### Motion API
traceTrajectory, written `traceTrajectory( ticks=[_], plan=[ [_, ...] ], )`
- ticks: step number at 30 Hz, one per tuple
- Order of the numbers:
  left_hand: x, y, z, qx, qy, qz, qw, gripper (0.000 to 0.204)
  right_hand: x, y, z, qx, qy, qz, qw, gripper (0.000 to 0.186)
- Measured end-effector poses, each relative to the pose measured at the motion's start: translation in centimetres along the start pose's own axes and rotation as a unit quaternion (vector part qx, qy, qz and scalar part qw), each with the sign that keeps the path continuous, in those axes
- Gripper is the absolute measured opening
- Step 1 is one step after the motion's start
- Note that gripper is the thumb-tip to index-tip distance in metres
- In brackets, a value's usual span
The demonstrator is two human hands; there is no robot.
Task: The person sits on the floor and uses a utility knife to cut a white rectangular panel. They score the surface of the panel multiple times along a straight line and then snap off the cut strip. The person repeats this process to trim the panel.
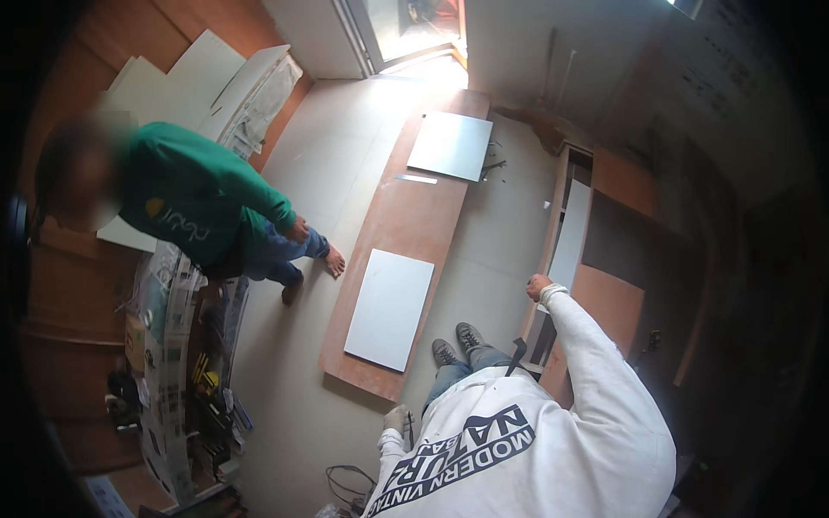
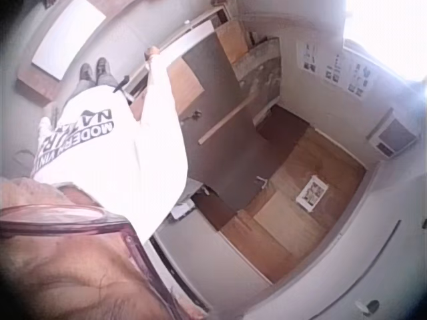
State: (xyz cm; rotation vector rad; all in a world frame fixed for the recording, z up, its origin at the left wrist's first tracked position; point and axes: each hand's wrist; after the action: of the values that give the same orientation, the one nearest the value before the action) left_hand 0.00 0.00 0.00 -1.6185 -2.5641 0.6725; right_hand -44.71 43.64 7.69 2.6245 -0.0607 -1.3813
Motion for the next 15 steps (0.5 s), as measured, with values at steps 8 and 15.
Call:
traceTrajectory(
  ticks=[8, 15],
  plan=[
    [-13.5, -13.3, 10.5, -0.067, -0.036, 0.142, 0.987, 0.026, 7.9, 8.4, -7.3, 0.088, 0.001, 0.142, 0.986, 0.033],
    [-7.3, -25.3, 12.7, -0.005, 0.018, 0.310, 0.951, 0.029, 11.9, 9.8, -5.8, 0.229, 0.032, 0.302, 0.925, 0.029]
  ],
)
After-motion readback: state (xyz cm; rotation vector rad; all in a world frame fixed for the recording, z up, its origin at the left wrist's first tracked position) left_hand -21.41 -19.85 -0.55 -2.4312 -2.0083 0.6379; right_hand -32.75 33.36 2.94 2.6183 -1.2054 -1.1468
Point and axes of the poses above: each hand's wrist, its own z-axis towards the middle knuckle, its own x-axis out of the palm, y = z × x, and after that the axes turned 10 degrees about -y, right-handed
